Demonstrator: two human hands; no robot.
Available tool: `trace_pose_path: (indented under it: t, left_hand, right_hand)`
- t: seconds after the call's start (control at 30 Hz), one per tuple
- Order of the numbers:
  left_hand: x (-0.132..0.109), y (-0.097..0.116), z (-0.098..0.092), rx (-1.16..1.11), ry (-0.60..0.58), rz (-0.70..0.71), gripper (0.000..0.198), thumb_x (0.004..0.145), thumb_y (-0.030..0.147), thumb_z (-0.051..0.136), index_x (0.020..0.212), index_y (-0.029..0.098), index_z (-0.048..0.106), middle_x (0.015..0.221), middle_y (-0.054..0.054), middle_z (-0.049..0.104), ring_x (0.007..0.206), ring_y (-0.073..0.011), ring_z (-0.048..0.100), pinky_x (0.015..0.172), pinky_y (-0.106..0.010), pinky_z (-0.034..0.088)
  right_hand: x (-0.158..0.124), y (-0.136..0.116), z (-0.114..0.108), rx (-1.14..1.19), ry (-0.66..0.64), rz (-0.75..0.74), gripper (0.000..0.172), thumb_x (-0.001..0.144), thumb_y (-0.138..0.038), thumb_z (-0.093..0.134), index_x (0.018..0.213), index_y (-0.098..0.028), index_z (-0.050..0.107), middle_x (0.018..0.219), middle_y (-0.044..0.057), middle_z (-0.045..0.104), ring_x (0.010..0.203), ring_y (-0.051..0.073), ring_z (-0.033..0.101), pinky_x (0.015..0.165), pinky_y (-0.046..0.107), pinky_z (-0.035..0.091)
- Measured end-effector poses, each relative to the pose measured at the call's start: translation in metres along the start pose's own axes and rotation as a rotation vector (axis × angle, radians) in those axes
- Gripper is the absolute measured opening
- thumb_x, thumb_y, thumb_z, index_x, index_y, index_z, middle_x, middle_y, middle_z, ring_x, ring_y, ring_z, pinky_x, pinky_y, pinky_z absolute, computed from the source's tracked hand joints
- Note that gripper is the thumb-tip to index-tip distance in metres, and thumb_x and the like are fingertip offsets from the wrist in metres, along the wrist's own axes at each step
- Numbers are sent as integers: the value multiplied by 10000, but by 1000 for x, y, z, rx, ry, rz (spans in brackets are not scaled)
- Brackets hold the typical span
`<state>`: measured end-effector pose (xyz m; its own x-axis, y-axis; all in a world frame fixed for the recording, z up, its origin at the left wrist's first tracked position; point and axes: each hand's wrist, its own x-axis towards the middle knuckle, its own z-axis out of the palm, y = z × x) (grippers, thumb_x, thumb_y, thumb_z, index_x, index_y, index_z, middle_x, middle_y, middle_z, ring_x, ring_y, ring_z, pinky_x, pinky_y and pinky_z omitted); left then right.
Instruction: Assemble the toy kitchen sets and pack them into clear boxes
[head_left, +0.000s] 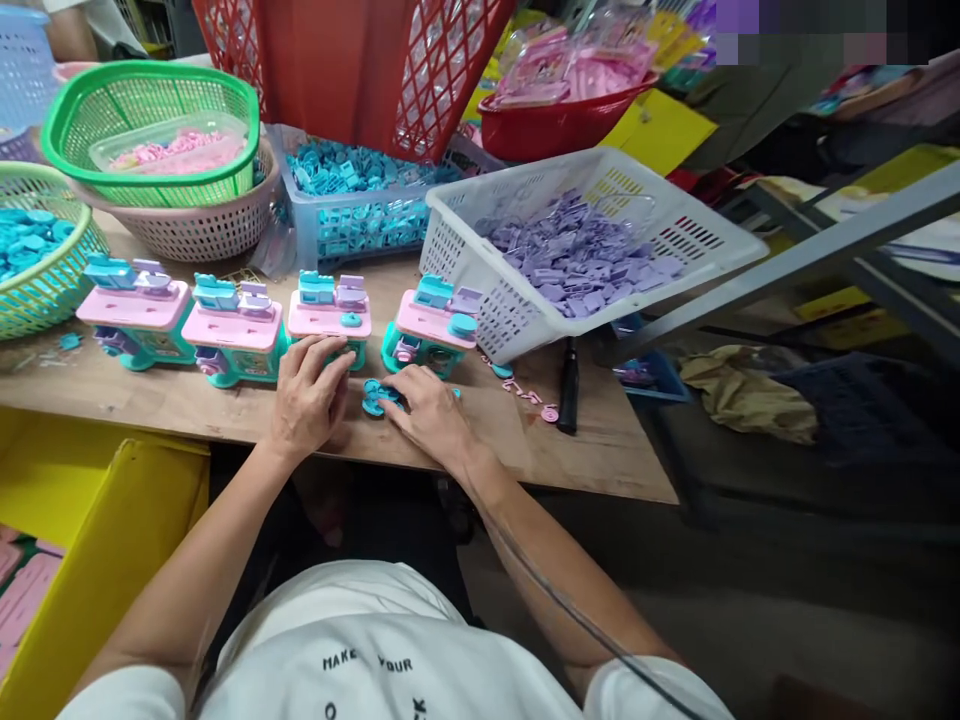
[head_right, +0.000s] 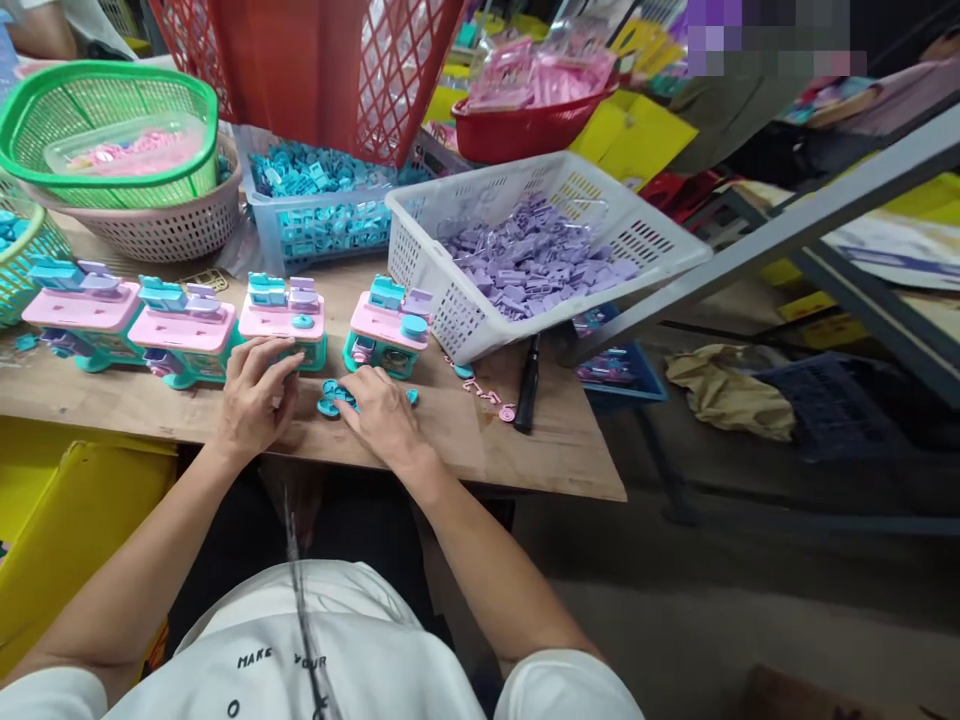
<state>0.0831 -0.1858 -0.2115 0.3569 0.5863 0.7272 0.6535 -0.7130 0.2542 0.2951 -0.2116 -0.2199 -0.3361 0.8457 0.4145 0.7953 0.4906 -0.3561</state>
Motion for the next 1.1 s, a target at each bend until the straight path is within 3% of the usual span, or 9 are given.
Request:
trace_pose_path:
  t: [0.17,0.3,0.4,0.5,0.7,0.93,1.1]
  left_hand:
    - [14,20,-1,-200,9,-90,251,915,236,583,1144,203,680,1225,-135,688,1150,-270,613,982,-469,522]
    - [43,20,-5,-688,76,-453,279,888,420,670,1000,168,710,888,-64,728,752,-160,678,670,-282,570]
    - [68,11,-9,-910,175,-710,385,732,513,817,807,159,684,691,-5,665,583,-111,619,541,-223,521]
    - [82,6,-10,-954,235,-801,410,674,499,863,749,159,647,641,18,634,544,-90,596,520,-200,508]
    - [80,2,-5,-741,183,-633,272,841,424,719,856,153,695,699,-7,670,594,-107,606,581,-221,503]
    - [78,-28,-15,-212,-65,-150,186,931,220,541,966,177,719,873,-61,662,828,-179,626,753,-304,511]
    - [69,-36,-9,-120,-45,-19,174,941,219,521,1013,185,676,1050,-95,629,976,-206,622,838,-351,518]
  right_hand:
    - [27,-6,-13,239,106,32,173,985,-260,553,916,-209,704,875,57,698,817,192,655,780,338,552]
    - [60,-21,-34,417,243,3,214,988,-363,558,997,-211,707,973,49,680,877,166,659,732,286,567]
    - [73,-27,-40,335,330,-52,266,1000,-393,536,1149,-227,680,1085,70,659,953,188,653,819,344,578]
    - [77,-25,-36,158,317,-195,274,995,-375,550,1186,-232,684,1120,92,663,1052,244,637,950,446,544]
    - [88,-9,-19,8,361,-236,295,1031,-278,456,1111,-199,729,1034,104,715,984,225,654,926,396,532]
    - [101,7,-4,106,343,-226,235,1015,-271,511,1054,-205,733,987,74,752,941,202,687,860,333,538]
    - [95,9,2,62,351,-216,228,1015,-261,514,1070,-218,731,994,70,763,932,202,693,858,335,530]
